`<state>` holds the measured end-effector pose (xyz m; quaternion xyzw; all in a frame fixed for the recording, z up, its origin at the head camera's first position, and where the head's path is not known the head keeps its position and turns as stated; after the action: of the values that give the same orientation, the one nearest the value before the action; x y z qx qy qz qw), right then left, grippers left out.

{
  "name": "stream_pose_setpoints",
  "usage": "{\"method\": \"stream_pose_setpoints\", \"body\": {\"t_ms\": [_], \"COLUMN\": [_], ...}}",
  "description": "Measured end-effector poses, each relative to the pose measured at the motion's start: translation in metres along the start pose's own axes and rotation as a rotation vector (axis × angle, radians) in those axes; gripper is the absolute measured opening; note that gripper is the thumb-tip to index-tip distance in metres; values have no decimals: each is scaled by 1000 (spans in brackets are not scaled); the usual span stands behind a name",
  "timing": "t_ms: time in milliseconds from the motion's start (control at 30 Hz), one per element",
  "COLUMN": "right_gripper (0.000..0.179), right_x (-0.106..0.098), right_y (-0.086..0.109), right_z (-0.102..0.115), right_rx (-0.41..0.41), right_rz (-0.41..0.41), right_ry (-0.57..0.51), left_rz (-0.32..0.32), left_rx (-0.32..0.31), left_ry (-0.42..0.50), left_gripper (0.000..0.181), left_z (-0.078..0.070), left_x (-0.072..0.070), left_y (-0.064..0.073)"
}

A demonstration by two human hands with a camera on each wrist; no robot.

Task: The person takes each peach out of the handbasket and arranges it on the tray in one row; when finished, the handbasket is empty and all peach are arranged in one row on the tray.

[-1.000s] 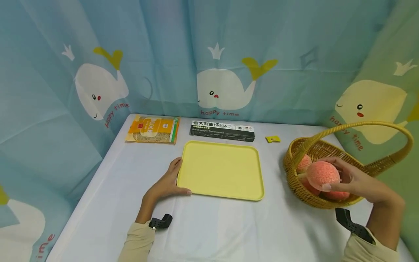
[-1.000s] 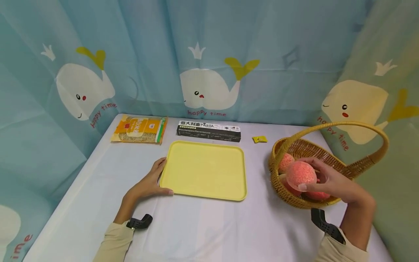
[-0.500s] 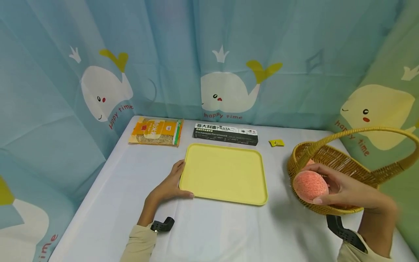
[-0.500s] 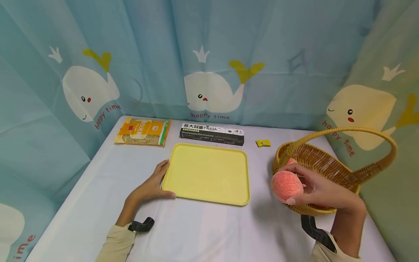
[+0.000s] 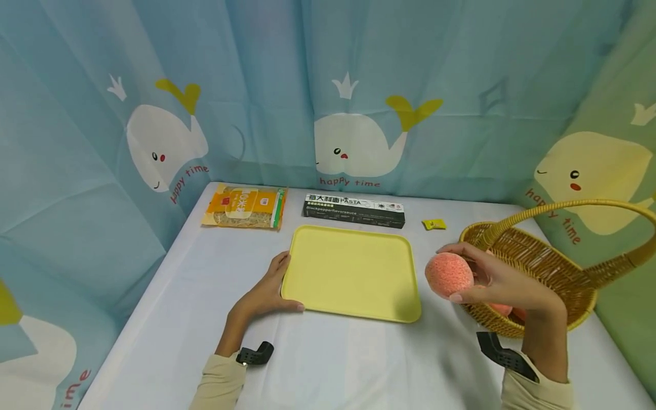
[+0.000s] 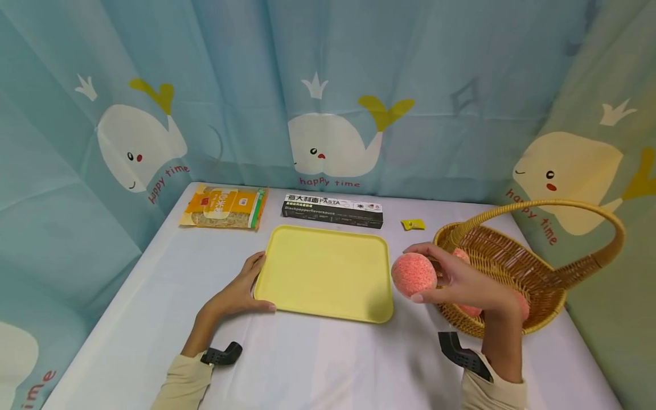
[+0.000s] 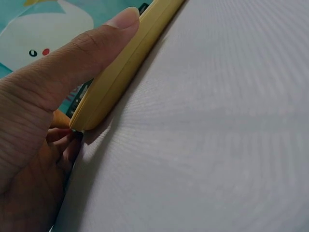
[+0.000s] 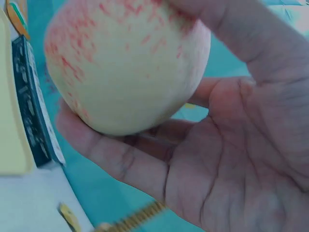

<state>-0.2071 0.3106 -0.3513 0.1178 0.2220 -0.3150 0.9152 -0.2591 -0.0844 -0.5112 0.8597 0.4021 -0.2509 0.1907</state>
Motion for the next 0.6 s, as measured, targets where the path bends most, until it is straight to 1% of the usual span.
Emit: {"method": "stream_pose_setpoints", "body": {"t_ms": [100,167,333,600], "right_gripper": [68,68,70,75], "right_x": [3,6,11,23], "right_y": [-16,-29,-61,-107], "right_z": [-4,-8,-23,-45], "right_rx": [-25,-25,-2,47], "right_rz": [9,7,-18,-50], "right_ry": [-25,-37,-63,-116], "left_rz": [-1,-3,3,9], "left_rx": [11,12,-1,-4], "left_ry": [0,-4,5,1], "left_gripper": [129,129,130,131], "left_z": [0,0,-1,5], "left_x": [1,0,0,2], "left_y": [-1,1,3,-2]}}
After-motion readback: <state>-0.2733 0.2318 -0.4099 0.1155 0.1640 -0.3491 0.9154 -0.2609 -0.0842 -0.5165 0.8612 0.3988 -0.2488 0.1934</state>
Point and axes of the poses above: each hand's wrist, its own y-axis away from the middle knuckle, its own x-axis out of the palm, z = x × y, the point moved 6 cm from there along -y, towards the middle knuckle, and after that the axes turned 12 degrees about z, right-handed, at the moved point
